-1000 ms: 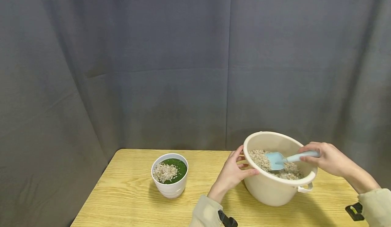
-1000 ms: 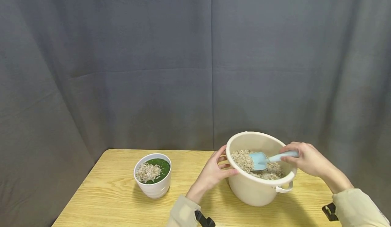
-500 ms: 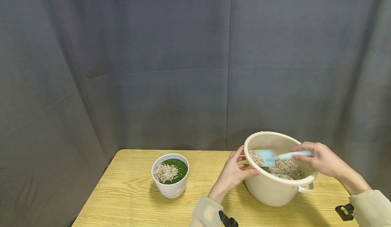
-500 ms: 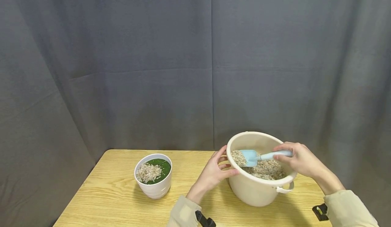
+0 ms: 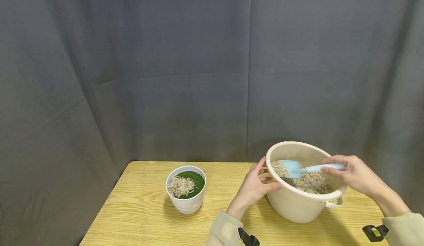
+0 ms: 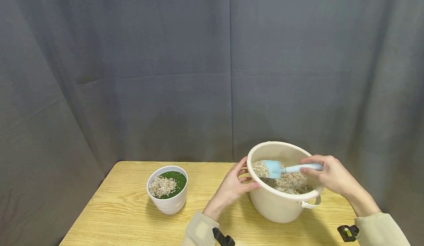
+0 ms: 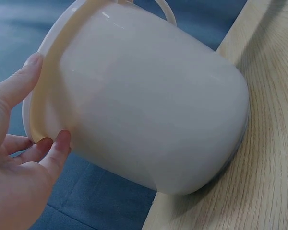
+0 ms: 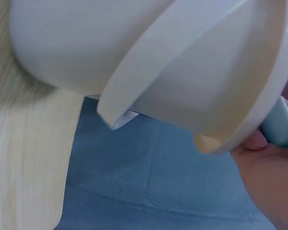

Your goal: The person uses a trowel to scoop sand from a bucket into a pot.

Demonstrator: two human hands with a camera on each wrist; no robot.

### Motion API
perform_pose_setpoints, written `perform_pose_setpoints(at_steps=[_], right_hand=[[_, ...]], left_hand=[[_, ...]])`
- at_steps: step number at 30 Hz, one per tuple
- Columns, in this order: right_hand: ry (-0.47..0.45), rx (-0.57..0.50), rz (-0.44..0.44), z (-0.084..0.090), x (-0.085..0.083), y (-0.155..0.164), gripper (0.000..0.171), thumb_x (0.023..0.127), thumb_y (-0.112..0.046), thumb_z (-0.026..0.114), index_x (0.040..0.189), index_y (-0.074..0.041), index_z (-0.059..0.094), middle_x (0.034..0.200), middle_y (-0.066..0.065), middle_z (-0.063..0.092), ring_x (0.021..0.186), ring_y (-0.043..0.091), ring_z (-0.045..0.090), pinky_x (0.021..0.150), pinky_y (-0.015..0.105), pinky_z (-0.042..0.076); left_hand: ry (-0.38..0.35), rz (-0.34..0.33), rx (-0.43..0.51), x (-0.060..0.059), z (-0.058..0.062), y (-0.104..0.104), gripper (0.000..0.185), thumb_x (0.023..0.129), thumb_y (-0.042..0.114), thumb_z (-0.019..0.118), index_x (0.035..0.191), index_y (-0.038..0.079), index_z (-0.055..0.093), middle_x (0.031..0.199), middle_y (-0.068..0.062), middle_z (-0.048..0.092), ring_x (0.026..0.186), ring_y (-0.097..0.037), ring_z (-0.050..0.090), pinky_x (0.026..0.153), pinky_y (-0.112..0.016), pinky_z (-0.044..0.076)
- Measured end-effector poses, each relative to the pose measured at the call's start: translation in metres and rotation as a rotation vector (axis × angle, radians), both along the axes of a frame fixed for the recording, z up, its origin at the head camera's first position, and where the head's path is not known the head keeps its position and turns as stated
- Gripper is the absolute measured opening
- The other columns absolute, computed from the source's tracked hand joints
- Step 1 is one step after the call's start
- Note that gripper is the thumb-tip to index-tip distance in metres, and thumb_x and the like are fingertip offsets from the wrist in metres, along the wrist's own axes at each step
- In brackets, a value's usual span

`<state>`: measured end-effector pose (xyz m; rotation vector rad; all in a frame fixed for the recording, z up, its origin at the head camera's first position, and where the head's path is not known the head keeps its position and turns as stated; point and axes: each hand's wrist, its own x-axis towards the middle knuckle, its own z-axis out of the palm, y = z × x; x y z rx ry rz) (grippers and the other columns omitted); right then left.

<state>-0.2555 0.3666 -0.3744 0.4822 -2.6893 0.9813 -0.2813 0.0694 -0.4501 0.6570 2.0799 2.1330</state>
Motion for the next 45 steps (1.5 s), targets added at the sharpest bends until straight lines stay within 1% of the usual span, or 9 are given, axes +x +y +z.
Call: perform_pose_setpoints(at_steps=[5,9,12,14,20,27,34,38,45], right_hand=[[-0.019,-0.054,-0.052,0.0,0.008,0.008,0.023,0.09,-0.017,0.072,0.108,-0.002,0.072,0.084,0.005,0.069,0.067,0.007,0.053,0.053,0.024,0.045],[-0.033,-0.097,-0.094,-0.006,0.013,0.014,0.026,0.092,-0.019,0.071,0.109,-0.001,0.071,0.087,0.005,0.07,0.073,0.006,0.053,0.058,0.022,0.042],[-0.042,-0.142,-0.123,-0.01,0.018,0.015,0.028,0.092,-0.019,0.071,0.11,0.002,0.07,0.092,0.004,0.071,0.08,0.005,0.057,0.065,0.018,0.044],[-0.042,-0.164,-0.146,-0.011,0.021,0.013,0.03,0.092,-0.02,0.071,0.111,0.004,0.069,0.092,0.002,0.071,0.081,0.005,0.058,0.066,0.018,0.044],[-0.003,-0.187,-0.208,-0.012,0.031,0.002,0.033,0.091,-0.021,0.072,0.112,0.005,0.069,0.094,0.0,0.07,0.081,0.003,0.056,0.065,0.017,0.044],[0.049,-0.24,-0.261,-0.017,0.04,-0.009,0.029,0.09,-0.018,0.074,0.109,0.003,0.07,0.092,-0.011,0.066,0.08,0.002,0.054,0.064,0.016,0.043],[0.087,-0.256,-0.301,-0.016,0.047,-0.019,0.028,0.089,-0.019,0.075,0.107,0.002,0.07,0.09,-0.014,0.065,0.078,0.003,0.053,0.062,0.016,0.042],[0.106,-0.278,-0.323,-0.016,0.051,-0.021,0.029,0.088,-0.02,0.075,0.107,0.002,0.07,0.091,-0.018,0.064,0.078,0.002,0.053,0.063,0.015,0.041],[0.116,-0.306,-0.344,-0.014,0.056,-0.028,0.031,0.089,-0.018,0.075,0.109,0.006,0.069,0.091,-0.021,0.063,0.076,0.001,0.055,0.062,0.015,0.042]], left_hand=[[0.001,0.0,0.005,0.0,0.0,0.001,0.093,0.076,0.011,0.086,0.153,0.018,0.035,0.123,0.008,0.049,0.101,-0.008,0.06,0.087,-0.022,0.052],[0.012,-0.002,0.006,0.0,-0.001,0.0,0.093,0.076,0.012,0.086,0.153,0.016,0.034,0.124,0.006,0.048,0.102,-0.008,0.06,0.089,-0.022,0.051],[0.027,-0.011,0.005,-0.001,-0.002,-0.001,0.093,0.077,0.013,0.085,0.154,0.016,0.033,0.125,0.005,0.048,0.104,-0.008,0.058,0.091,-0.022,0.05],[0.033,-0.016,0.009,-0.001,-0.002,-0.001,0.092,0.077,0.013,0.085,0.154,0.016,0.033,0.126,0.005,0.048,0.105,-0.008,0.058,0.092,-0.023,0.05],[0.037,-0.019,0.012,0.0,-0.001,-0.001,0.092,0.077,0.012,0.085,0.153,0.015,0.033,0.127,0.002,0.048,0.106,-0.008,0.058,0.093,-0.023,0.05],[0.022,-0.019,0.015,0.0,0.001,-0.002,0.093,0.077,0.011,0.085,0.153,0.014,0.032,0.127,0.002,0.048,0.104,-0.009,0.059,0.092,-0.023,0.051],[0.029,-0.018,-0.014,0.001,0.003,-0.002,0.091,0.078,0.013,0.085,0.153,0.016,0.034,0.126,0.004,0.048,0.105,-0.01,0.059,0.091,-0.023,0.051],[0.026,0.002,-0.082,0.002,0.004,-0.008,0.093,0.078,0.02,0.085,0.154,0.016,0.031,0.131,0.003,0.048,0.111,-0.013,0.058,0.092,-0.022,0.05],[0.049,0.001,-0.14,0.006,0.012,-0.034,0.095,0.08,0.024,0.083,0.155,0.015,0.026,0.143,-0.008,0.042,0.125,-0.027,0.05,0.098,-0.034,0.049]])
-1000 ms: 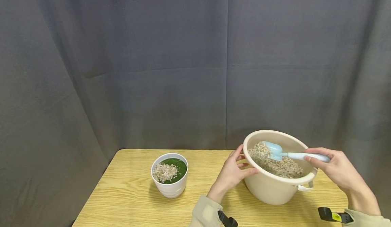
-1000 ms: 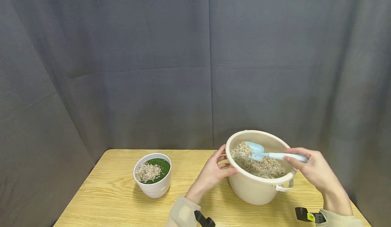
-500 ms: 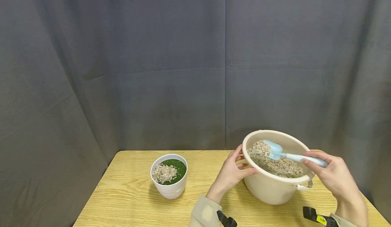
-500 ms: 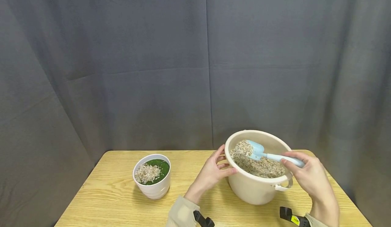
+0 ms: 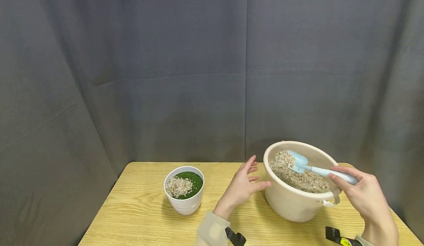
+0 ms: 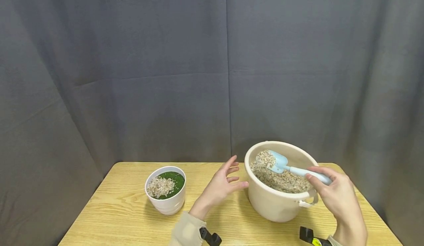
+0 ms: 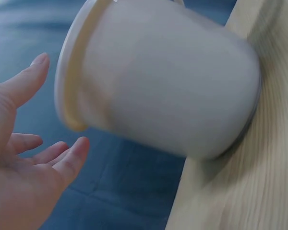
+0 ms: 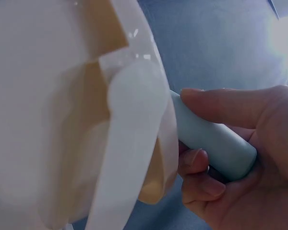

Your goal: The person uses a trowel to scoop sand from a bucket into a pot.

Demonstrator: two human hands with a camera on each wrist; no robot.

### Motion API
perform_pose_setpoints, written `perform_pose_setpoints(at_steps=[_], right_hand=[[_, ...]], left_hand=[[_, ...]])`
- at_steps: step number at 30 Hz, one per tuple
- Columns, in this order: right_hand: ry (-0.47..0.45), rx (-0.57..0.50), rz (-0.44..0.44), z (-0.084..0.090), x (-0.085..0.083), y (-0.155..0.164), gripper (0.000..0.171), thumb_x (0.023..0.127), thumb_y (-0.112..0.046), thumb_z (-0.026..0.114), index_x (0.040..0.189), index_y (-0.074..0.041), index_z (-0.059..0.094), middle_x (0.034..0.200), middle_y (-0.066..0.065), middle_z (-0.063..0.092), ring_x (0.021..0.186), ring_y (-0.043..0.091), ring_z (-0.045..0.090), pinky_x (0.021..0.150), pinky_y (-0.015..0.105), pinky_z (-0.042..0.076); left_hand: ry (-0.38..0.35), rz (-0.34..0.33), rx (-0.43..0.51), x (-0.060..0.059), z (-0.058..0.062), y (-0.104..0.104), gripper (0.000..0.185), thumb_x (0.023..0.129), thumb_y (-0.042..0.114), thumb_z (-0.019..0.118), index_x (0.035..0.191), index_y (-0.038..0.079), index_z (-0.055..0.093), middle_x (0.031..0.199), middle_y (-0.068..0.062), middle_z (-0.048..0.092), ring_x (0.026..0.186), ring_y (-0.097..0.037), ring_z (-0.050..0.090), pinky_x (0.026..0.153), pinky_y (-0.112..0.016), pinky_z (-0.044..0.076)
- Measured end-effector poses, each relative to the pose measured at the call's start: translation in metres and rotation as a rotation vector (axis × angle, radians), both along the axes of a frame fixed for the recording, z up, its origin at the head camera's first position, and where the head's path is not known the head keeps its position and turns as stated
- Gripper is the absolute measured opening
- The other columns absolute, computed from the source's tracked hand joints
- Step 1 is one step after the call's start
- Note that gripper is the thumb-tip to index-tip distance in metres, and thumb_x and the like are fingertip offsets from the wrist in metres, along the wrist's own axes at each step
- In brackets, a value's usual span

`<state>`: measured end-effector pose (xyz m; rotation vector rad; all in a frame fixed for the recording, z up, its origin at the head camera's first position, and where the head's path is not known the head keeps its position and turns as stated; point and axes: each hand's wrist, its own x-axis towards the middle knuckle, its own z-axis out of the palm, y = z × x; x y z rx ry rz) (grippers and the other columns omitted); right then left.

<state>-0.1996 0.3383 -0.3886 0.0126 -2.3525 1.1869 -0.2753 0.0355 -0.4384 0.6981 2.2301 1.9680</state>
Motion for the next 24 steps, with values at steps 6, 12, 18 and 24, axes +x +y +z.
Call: perform_pose_setpoints(at_steps=[6,12,18,24], right_hand=[[0.001,-0.025,-0.005,0.005,0.003,-0.01,0.033,0.089,-0.02,0.075,0.11,0.004,0.07,0.09,-0.018,0.064,0.072,0.004,0.056,0.061,0.016,0.043],[0.005,0.027,-0.006,0.014,0.002,-0.028,0.033,0.09,-0.024,0.074,0.112,0.0,0.071,0.099,-0.017,0.062,0.086,0.004,0.052,0.068,0.015,0.04],[-0.015,0.015,0.032,0.021,-0.001,-0.049,0.033,0.091,-0.022,0.073,0.116,-0.001,0.07,0.1,0.004,0.065,0.084,0.006,0.053,0.067,0.015,0.043],[0.005,0.031,0.063,0.023,-0.005,-0.071,0.029,0.09,-0.02,0.073,0.114,-0.003,0.072,0.099,0.01,0.068,0.082,0.006,0.056,0.068,0.014,0.045]], left_hand=[[0.061,0.032,-0.069,0.006,0.006,-0.034,0.091,0.082,0.023,0.082,0.154,0.011,0.028,0.143,-0.011,0.042,0.128,-0.026,0.046,0.1,-0.03,0.047],[0.12,0.086,-0.152,0.013,0.016,-0.076,0.09,0.083,0.028,0.08,0.155,0.014,0.027,0.145,-0.01,0.04,0.13,-0.027,0.044,0.101,-0.034,0.046],[0.133,0.138,-0.256,0.022,0.023,-0.118,0.088,0.084,0.038,0.078,0.155,0.021,0.029,0.149,-0.004,0.037,0.123,-0.033,0.05,0.097,-0.042,0.049],[0.148,0.221,-0.304,0.027,0.024,-0.158,0.085,0.084,0.032,0.079,0.154,0.016,0.033,0.15,-0.009,0.035,0.119,-0.043,0.052,0.094,-0.053,0.049]])
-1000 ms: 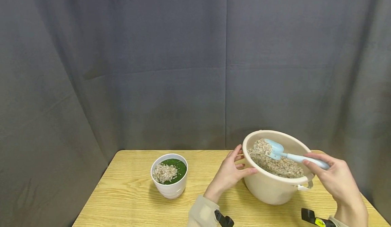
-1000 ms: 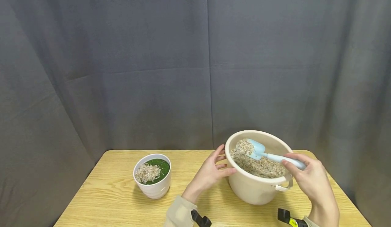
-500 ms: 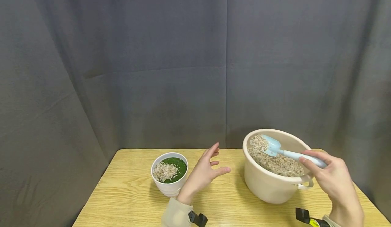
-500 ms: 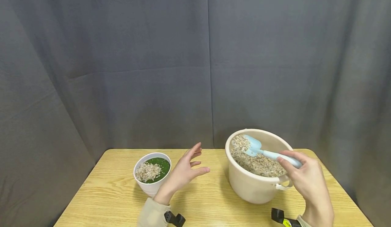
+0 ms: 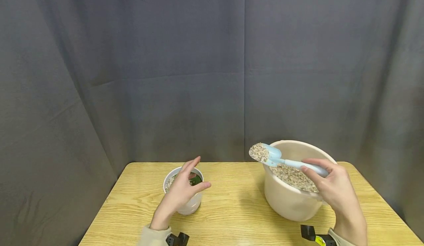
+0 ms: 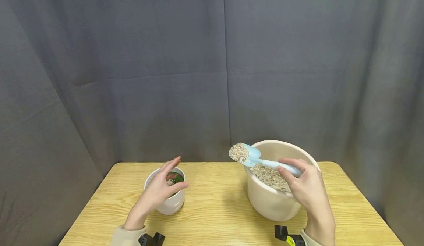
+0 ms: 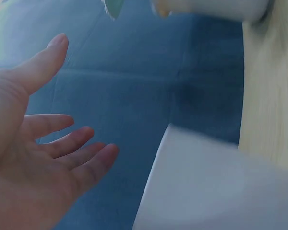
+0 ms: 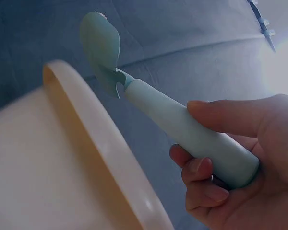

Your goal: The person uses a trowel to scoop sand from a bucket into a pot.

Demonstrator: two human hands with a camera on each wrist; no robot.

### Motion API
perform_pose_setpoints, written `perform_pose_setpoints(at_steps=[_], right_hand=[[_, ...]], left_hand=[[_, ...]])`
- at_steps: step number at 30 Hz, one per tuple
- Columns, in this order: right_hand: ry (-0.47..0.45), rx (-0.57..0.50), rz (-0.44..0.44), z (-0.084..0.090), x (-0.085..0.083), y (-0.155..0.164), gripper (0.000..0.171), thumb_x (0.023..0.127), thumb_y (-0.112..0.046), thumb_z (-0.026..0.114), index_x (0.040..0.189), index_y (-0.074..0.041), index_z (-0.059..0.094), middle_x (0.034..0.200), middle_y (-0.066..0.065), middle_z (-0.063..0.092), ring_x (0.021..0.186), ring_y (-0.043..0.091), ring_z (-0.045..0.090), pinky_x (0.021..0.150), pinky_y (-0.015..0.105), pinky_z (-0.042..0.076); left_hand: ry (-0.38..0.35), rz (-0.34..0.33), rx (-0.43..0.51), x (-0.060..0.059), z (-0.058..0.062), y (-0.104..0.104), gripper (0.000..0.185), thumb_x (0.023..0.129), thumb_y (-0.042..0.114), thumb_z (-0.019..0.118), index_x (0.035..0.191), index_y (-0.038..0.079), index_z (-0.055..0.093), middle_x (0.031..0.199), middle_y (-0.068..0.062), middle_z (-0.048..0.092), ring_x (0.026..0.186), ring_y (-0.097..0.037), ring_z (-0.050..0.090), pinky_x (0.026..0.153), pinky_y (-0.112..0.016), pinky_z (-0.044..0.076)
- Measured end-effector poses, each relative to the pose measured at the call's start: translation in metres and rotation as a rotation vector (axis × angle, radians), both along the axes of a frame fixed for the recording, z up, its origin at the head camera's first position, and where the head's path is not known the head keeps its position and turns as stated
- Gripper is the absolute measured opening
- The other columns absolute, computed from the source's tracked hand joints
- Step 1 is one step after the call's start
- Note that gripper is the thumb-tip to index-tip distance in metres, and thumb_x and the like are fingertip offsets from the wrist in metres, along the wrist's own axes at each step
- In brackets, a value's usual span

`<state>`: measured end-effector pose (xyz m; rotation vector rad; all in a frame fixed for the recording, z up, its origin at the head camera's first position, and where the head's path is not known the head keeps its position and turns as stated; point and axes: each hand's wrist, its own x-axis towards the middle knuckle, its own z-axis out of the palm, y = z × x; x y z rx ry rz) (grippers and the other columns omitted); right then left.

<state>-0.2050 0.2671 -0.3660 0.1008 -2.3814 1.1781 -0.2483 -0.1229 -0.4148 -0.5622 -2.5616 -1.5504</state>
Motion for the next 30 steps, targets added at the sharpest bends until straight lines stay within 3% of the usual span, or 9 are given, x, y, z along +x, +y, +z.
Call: perform_pose_setpoints(at_steps=[7,11,16,24,30], right_hand=[[0.062,-0.035,0.066,-0.002,-0.008,-0.025,0.025,0.088,-0.012,0.075,0.11,-0.003,0.073,0.104,0.014,0.068,0.082,0.005,0.057,0.067,0.013,0.047],[0.109,-0.027,0.088,-0.006,-0.013,-0.04,0.021,0.086,-0.01,0.076,0.106,-0.005,0.075,0.098,0.009,0.069,0.079,0.007,0.057,0.066,0.015,0.046],[0.126,-0.022,0.111,-0.012,-0.022,-0.057,0.019,0.085,-0.008,0.077,0.103,-0.004,0.075,0.094,0.006,0.069,0.077,0.011,0.058,0.063,0.017,0.047],[0.089,-0.069,0.176,-0.022,-0.03,-0.083,0.018,0.086,-0.01,0.076,0.104,-0.008,0.075,0.094,0.004,0.068,0.079,0.016,0.057,0.064,0.023,0.048],[0.014,-0.122,0.239,-0.03,-0.039,-0.105,0.017,0.086,-0.01,0.075,0.104,-0.009,0.075,0.096,0.004,0.067,0.082,0.019,0.056,0.069,0.027,0.048]], left_hand=[[0.005,0.121,0.011,0.003,-0.005,-0.035,0.085,0.08,0.026,0.083,0.151,0.013,0.039,0.146,-0.009,0.04,0.118,-0.041,0.053,0.096,-0.05,0.048],[0.029,0.184,-0.051,0.003,-0.009,-0.053,0.086,0.079,0.029,0.083,0.15,0.008,0.039,0.146,-0.013,0.04,0.117,-0.042,0.053,0.097,-0.052,0.047],[-0.01,0.258,-0.145,0.003,-0.018,-0.075,0.089,0.08,0.035,0.082,0.151,0.006,0.035,0.15,-0.016,0.035,0.127,-0.042,0.044,0.103,-0.055,0.041],[-0.09,0.222,-0.129,-0.002,-0.037,-0.093,0.094,0.081,0.038,0.081,0.152,0.003,0.031,0.152,-0.026,0.029,0.135,-0.042,0.035,0.105,-0.054,0.04],[-0.152,0.157,-0.014,-0.005,-0.05,-0.09,0.093,0.08,0.027,0.083,0.152,-0.001,0.029,0.151,-0.025,0.03,0.134,-0.039,0.038,0.106,-0.051,0.04]])
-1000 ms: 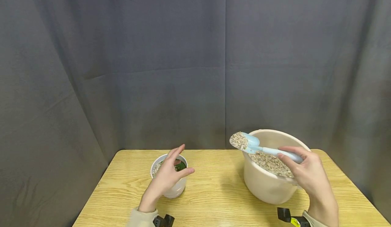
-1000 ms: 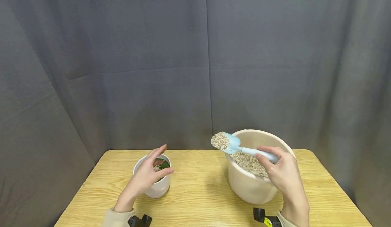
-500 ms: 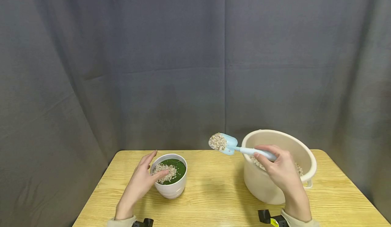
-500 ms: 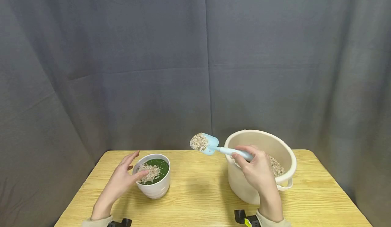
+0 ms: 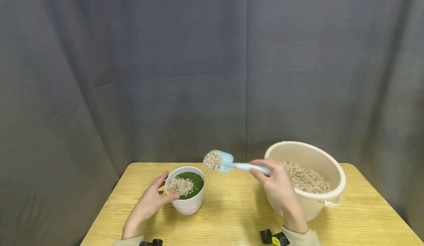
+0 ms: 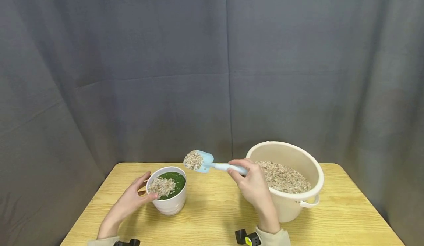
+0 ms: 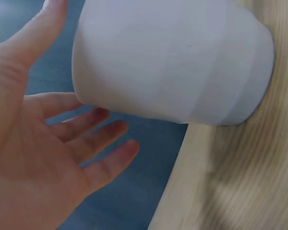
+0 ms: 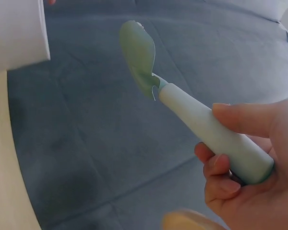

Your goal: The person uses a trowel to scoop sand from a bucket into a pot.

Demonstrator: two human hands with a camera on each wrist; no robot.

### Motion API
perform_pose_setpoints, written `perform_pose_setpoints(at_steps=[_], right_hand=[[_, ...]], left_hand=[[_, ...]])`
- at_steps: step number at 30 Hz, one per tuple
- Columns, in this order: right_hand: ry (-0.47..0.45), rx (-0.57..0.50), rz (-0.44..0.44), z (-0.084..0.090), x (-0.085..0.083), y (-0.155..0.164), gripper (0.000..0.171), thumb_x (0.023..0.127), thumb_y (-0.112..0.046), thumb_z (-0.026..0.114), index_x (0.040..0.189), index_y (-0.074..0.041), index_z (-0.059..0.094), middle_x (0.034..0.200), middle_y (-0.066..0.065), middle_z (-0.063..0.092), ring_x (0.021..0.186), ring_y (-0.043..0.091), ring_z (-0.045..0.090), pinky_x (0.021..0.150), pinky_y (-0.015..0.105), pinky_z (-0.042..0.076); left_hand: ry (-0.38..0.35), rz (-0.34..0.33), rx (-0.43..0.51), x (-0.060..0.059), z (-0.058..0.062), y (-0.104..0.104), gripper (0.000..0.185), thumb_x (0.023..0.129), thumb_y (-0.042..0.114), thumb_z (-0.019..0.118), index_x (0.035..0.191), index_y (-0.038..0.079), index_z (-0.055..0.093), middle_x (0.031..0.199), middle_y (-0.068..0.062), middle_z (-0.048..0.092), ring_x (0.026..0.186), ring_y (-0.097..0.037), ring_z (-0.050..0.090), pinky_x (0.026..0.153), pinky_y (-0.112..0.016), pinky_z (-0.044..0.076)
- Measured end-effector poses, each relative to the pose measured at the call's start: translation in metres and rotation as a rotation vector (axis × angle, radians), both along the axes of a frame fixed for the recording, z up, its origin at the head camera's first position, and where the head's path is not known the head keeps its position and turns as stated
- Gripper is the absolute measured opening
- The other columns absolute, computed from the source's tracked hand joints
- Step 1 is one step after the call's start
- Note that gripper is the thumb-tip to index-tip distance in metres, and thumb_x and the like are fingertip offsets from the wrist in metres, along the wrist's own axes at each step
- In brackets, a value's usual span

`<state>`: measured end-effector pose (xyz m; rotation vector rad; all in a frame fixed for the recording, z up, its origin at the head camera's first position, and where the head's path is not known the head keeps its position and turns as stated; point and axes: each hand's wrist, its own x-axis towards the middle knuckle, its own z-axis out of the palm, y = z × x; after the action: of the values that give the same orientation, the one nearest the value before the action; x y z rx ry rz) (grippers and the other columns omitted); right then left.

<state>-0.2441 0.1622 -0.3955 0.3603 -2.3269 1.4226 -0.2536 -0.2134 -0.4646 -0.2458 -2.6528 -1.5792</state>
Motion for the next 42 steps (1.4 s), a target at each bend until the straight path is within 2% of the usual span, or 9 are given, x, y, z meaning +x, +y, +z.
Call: perform_pose_setpoints(at_steps=[5,8,11,19,25,30,42], right_hand=[[0.003,-0.016,0.051,-0.006,-0.008,-0.015,0.016,0.086,-0.009,0.076,0.102,-0.008,0.075,0.091,0.001,0.066,0.076,0.017,0.056,0.065,0.026,0.048],[0.034,-0.009,0.077,-0.01,-0.014,-0.023,0.017,0.085,-0.009,0.077,0.102,-0.006,0.075,0.089,0.0,0.066,0.073,0.016,0.056,0.062,0.026,0.048],[0.023,-0.012,0.099,-0.014,-0.018,-0.031,0.017,0.085,-0.01,0.077,0.102,-0.008,0.075,0.089,0.0,0.066,0.071,0.016,0.056,0.06,0.026,0.048],[0.007,-0.007,0.087,-0.027,-0.019,-0.048,0.018,0.084,-0.01,0.078,0.101,-0.017,0.076,0.09,-0.004,0.066,0.069,0.014,0.056,0.059,0.026,0.048],[0.021,-0.013,0.082,-0.033,-0.02,-0.058,0.018,0.084,-0.008,0.078,0.101,-0.012,0.075,0.094,-0.002,0.066,0.072,0.012,0.059,0.061,0.026,0.051],[0.036,0.022,0.077,-0.038,-0.021,-0.068,0.017,0.083,-0.008,0.078,0.099,-0.011,0.076,0.088,-0.006,0.065,0.068,0.01,0.057,0.059,0.025,0.05],[0.078,0.073,0.088,-0.043,-0.019,-0.086,0.015,0.082,-0.007,0.078,0.096,-0.01,0.076,0.087,-0.005,0.065,0.068,0.008,0.057,0.06,0.024,0.051]], left_hand=[[-0.025,-0.051,0.119,-0.001,-0.005,0.001,0.095,0.08,0.017,0.083,0.153,-0.003,0.024,0.152,-0.029,0.026,0.127,-0.043,0.045,0.099,-0.045,0.048],[-0.056,-0.072,0.198,-0.002,-0.007,0.0,0.096,0.081,0.012,0.081,0.153,-0.002,0.02,0.15,-0.029,0.029,0.122,-0.043,0.049,0.095,-0.042,0.051],[-0.082,-0.096,0.244,-0.004,-0.01,-0.002,0.096,0.081,0.008,0.08,0.154,-0.002,0.018,0.148,-0.029,0.033,0.12,-0.041,0.051,0.093,-0.038,0.052],[-0.097,-0.133,0.242,-0.008,-0.016,-0.003,0.107,0.077,0.01,0.084,0.155,-0.001,0.011,0.15,-0.03,0.028,0.122,-0.04,0.049,0.096,-0.039,0.049],[-0.11,-0.164,0.245,-0.009,-0.019,-0.001,0.113,0.075,0.01,0.086,0.155,0.0,0.007,0.15,-0.029,0.027,0.117,-0.036,0.053,0.096,-0.04,0.049],[-0.113,-0.144,0.248,-0.009,-0.022,-0.001,0.112,0.073,0.008,0.087,0.156,0.004,0.012,0.147,-0.025,0.034,0.118,-0.036,0.052,0.092,-0.035,0.049],[-0.102,-0.148,0.249,-0.009,-0.023,-0.002,0.102,0.073,0.01,0.087,0.152,0.011,0.024,0.144,-0.02,0.038,0.125,-0.037,0.046,0.095,-0.041,0.047]])
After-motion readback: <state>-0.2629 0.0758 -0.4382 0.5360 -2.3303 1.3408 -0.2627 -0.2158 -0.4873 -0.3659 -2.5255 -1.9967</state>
